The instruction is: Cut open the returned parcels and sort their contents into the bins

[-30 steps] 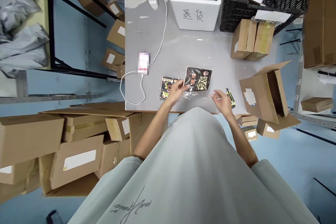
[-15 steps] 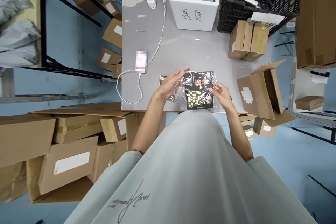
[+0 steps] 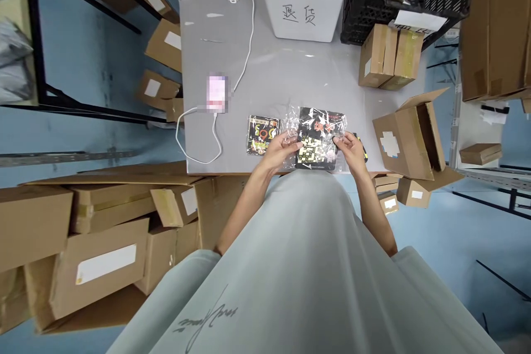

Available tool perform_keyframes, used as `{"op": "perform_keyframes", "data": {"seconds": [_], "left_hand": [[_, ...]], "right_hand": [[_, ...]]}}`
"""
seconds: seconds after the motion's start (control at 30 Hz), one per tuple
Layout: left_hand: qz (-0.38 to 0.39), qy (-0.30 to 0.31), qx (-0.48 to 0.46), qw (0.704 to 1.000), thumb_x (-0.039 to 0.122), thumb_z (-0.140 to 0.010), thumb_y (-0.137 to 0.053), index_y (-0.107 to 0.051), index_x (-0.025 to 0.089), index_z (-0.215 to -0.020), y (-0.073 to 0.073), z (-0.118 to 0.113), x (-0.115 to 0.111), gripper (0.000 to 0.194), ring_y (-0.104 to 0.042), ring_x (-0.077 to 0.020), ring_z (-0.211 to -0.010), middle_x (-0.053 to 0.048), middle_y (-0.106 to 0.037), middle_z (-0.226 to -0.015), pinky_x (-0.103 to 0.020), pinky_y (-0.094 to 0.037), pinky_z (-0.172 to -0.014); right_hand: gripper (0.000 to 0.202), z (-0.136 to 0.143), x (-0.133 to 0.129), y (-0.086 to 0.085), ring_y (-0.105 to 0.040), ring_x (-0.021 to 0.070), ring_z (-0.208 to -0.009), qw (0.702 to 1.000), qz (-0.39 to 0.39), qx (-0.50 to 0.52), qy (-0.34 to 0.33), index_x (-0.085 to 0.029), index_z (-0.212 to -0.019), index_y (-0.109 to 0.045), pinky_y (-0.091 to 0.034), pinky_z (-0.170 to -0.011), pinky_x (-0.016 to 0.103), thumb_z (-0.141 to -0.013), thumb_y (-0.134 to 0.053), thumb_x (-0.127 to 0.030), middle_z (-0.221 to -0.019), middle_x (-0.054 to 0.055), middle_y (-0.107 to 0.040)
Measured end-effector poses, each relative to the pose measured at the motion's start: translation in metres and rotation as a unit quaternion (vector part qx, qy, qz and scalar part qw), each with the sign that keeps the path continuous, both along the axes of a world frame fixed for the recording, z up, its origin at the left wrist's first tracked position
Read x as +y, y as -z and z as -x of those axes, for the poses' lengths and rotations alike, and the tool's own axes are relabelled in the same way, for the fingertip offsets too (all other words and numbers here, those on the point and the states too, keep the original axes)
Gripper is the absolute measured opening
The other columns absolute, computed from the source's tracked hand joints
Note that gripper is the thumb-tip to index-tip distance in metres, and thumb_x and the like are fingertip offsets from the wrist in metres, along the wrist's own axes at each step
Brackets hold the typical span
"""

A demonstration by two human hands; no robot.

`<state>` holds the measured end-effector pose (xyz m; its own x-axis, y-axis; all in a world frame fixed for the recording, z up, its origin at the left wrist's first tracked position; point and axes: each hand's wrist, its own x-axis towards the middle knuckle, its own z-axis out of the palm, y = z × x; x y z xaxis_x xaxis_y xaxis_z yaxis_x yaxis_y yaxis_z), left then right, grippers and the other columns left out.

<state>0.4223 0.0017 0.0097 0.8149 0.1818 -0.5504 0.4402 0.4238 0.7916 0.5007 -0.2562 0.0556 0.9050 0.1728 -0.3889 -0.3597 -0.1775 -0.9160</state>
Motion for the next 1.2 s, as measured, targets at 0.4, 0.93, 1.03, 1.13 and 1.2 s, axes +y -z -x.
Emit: {"op": "perform_keyframes", "data": {"seconds": [0.4,0.93,1.03,1.13,1.2], "left_hand": [[-0.039,-0.004,-0.062,0.997,0.05,-0.07,-0.11,-0.083,0.023,-0.13,-0.023,0.013,-0.016,0.071,-0.076,-0.0361,-0.135,-0.012,-0.086,-0.128,-0.046,-0.066,-0.113],[-0.029,0.037,-0.103,0.994,0.05,-0.079,-0.107,-0.08,0.02,-0.122,-0.034,0.027,-0.037,0.059,-0.079,-0.0401,-0.139,-0.015,-0.086,-0.131,-0.055,-0.062,-0.126],[-0.012,0.035,-0.114,0.993,0.049,-0.079,-0.107,-0.08,0.021,-0.131,-0.032,0.027,-0.042,0.065,-0.079,-0.0402,-0.142,-0.015,-0.085,-0.139,-0.056,-0.059,-0.131],[-0.009,0.029,-0.104,0.994,0.047,-0.078,-0.107,-0.08,0.022,-0.138,-0.028,0.028,-0.044,0.07,-0.075,-0.0416,-0.148,-0.016,-0.082,-0.149,-0.058,-0.059,-0.131],[-0.01,0.019,-0.092,0.996,0.045,-0.079,-0.106,-0.08,0.022,-0.142,-0.026,0.029,-0.043,0.072,-0.072,-0.0422,-0.152,-0.016,-0.08,-0.153,-0.058,-0.06,-0.13]], "right_hand": [[0.041,0.017,0.074,-0.027,-0.056,0.0357,-0.166,0.872,0.205,-0.376,-0.236,-0.035,-0.153,-0.072,-0.046,-0.14,0.069,-0.118,-0.067,-0.056,-0.17,0.013,-0.066],[0.043,0.022,0.081,-0.02,-0.061,0.0373,-0.159,0.879,0.217,-0.388,-0.174,-0.032,-0.143,-0.075,-0.049,-0.138,0.068,-0.12,-0.058,-0.063,-0.161,0.014,-0.07],[0.038,0.022,0.082,-0.02,-0.062,0.0368,-0.158,0.887,0.207,-0.38,-0.165,-0.033,-0.136,-0.078,-0.048,-0.137,0.068,-0.123,-0.051,-0.056,-0.159,0.013,-0.072],[0.039,0.02,0.08,-0.021,-0.062,0.0356,-0.158,0.886,0.206,-0.383,-0.163,-0.032,-0.133,-0.077,-0.049,-0.137,0.066,-0.125,-0.045,-0.053,-0.153,0.013,-0.074],[0.041,0.02,0.077,-0.022,-0.062,0.0339,-0.158,0.882,0.207,-0.39,-0.165,-0.032,-0.132,-0.076,-0.05,-0.136,0.063,-0.126,-0.041,-0.053,-0.149,0.012,-0.075]]}}
